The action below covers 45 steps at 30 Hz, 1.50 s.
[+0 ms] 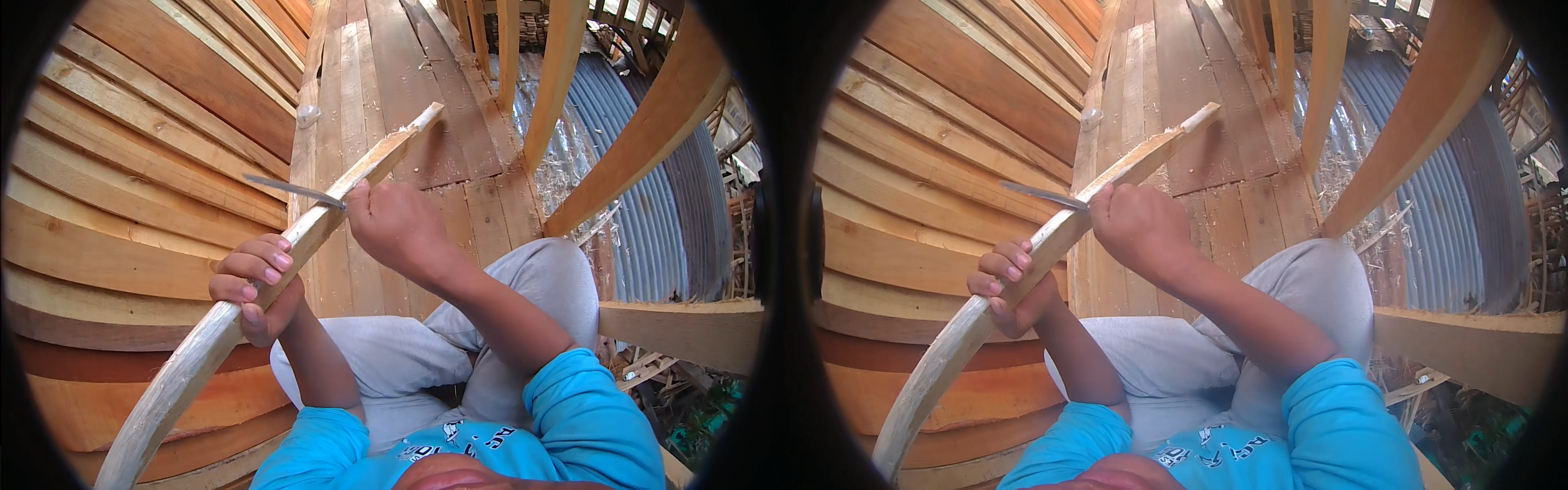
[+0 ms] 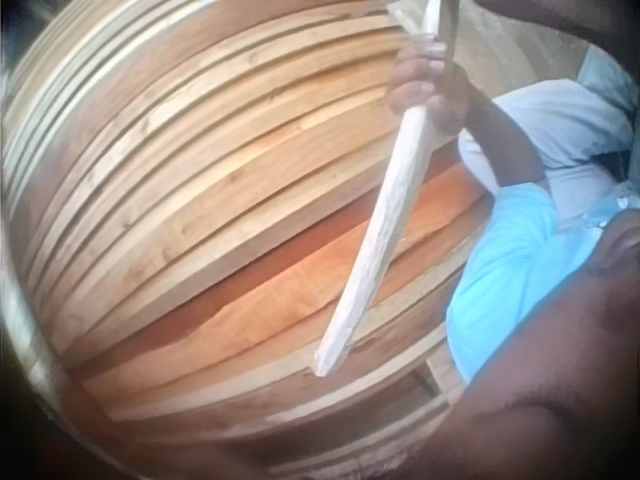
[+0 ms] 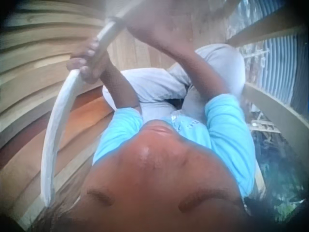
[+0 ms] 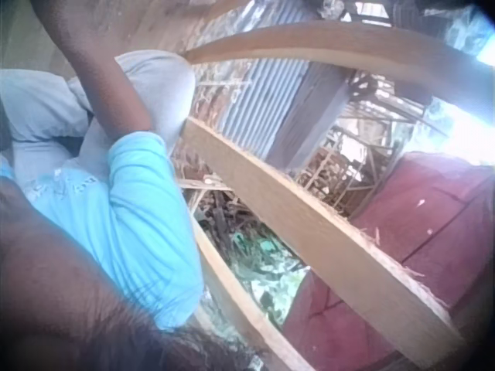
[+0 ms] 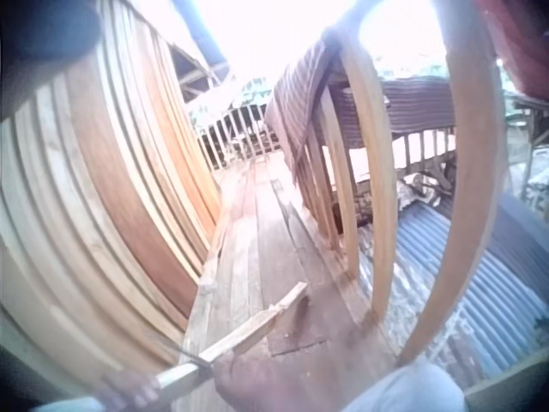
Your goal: The person sits on a wooden floor and uses a knife to carve a long piece of wood, repeatedly shaving off thin strips. The person holds the wood with the left hand and carves with the right hand, occasionally pausing to remove wood shavings.
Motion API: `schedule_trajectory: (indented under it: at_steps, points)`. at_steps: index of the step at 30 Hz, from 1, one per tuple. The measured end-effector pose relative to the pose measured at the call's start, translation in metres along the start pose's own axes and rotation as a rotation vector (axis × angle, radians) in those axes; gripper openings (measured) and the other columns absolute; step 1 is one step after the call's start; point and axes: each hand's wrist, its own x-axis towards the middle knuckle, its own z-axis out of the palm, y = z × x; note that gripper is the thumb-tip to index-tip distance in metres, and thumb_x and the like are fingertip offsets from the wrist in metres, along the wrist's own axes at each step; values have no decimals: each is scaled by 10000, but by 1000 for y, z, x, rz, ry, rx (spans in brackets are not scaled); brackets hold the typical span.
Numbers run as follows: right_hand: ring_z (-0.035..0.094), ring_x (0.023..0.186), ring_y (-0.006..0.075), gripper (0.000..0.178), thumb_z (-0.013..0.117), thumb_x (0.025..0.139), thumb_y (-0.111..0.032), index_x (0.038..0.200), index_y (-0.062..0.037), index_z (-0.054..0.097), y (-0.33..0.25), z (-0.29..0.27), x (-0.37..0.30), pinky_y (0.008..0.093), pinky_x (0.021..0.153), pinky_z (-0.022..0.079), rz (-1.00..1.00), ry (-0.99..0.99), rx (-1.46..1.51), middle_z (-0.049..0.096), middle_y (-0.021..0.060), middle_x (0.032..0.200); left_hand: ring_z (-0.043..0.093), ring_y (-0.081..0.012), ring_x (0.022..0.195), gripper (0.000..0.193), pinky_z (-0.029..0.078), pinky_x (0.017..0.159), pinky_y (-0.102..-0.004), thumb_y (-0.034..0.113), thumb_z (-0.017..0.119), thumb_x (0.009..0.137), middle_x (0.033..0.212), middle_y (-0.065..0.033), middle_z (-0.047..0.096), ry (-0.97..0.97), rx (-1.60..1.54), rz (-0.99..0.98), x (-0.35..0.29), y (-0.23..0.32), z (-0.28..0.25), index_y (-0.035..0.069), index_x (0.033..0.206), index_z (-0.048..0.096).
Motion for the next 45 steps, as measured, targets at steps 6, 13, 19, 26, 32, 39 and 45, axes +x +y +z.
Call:
schedule_trajectory:
  at_steps: [6, 13, 19, 26, 32, 39, 45]
  points:
    - [620, 803, 507, 555, 350, 964, -330, 731, 73, 652, 37, 6, 29, 563, 801, 480, 42, 81, 128, 629, 326, 781, 512, -188, 963, 195, 486, 872, -402, 341, 641, 819, 936, -29, 444, 93, 58, -42, 10, 0, 3, 174, 827, 540]
    - [617, 833, 515, 582, 319, 966, -344, 747, 76, 657, 45, 0, 39, 564, 847, 471, 88, 143, 49, 624, 347, 802, 453, -135, 909, 180, 479, 800, -337, 338, 681, 768, 925, 5, 376, 149, -12, -76, 8, -1, 0, 208, 755, 558]
    - [612, 778, 514, 562, 358, 972, -328, 716, 90, 634, -3, 8, 0, 557, 770, 472, -37, -18, 3, 612, 337, 752, 477, -140, 874, 234, 515, 741, -357, 339, 696, 790, 930, -3, 414, 110, -4, -30, 5, 0, -2, 174, 773, 532]
    - [632, 741, 479, 564, 333, 970, -310, 689, 60, 654, 15, 22, 20, 557, 765, 487, -34, 20, 83, 643, 283, 734, 389, -164, 850, 222, 438, 800, -331, 361, 671, 685, 909, -12, 349, 398, 63, -100, 7, -9, -3, 210, 730, 516]
    - [629, 708, 479, 542, 340, 965, -285, 682, 58, 650, 5, 23, 12, 543, 736, 501, -37, 90, -18, 635, 286, 725, 466, -131, 865, 196, 492, 789, -352, 313, 689, 720, 907, 14, 416, 280, 14, -106, 2, 0, -4, 189, 764, 543]
    - [609, 691, 503, 545, 355, 974, -287, 654, 63, 623, -8, 27, -4, 563, 723, 476, -90, 46, 20, 584, 322, 670, 474, -135, 878, 176, 509, 797, -362, 280, 692, 734, 924, 5, 432, 285, -17, -94, 2, -3, -16, 186, 768, 547]
    - [604, 686, 480, 569, 333, 971, -317, 659, 51, 634, 56, 26, 46, 562, 741, 468, -15, 175, 115, 621, 300, 723, 476, -130, 880, 182, 509, 797, -362, 297, 701, 735, 918, 12, 432, 225, -46, -90, 10, -9, 6, 195, 770, 554]
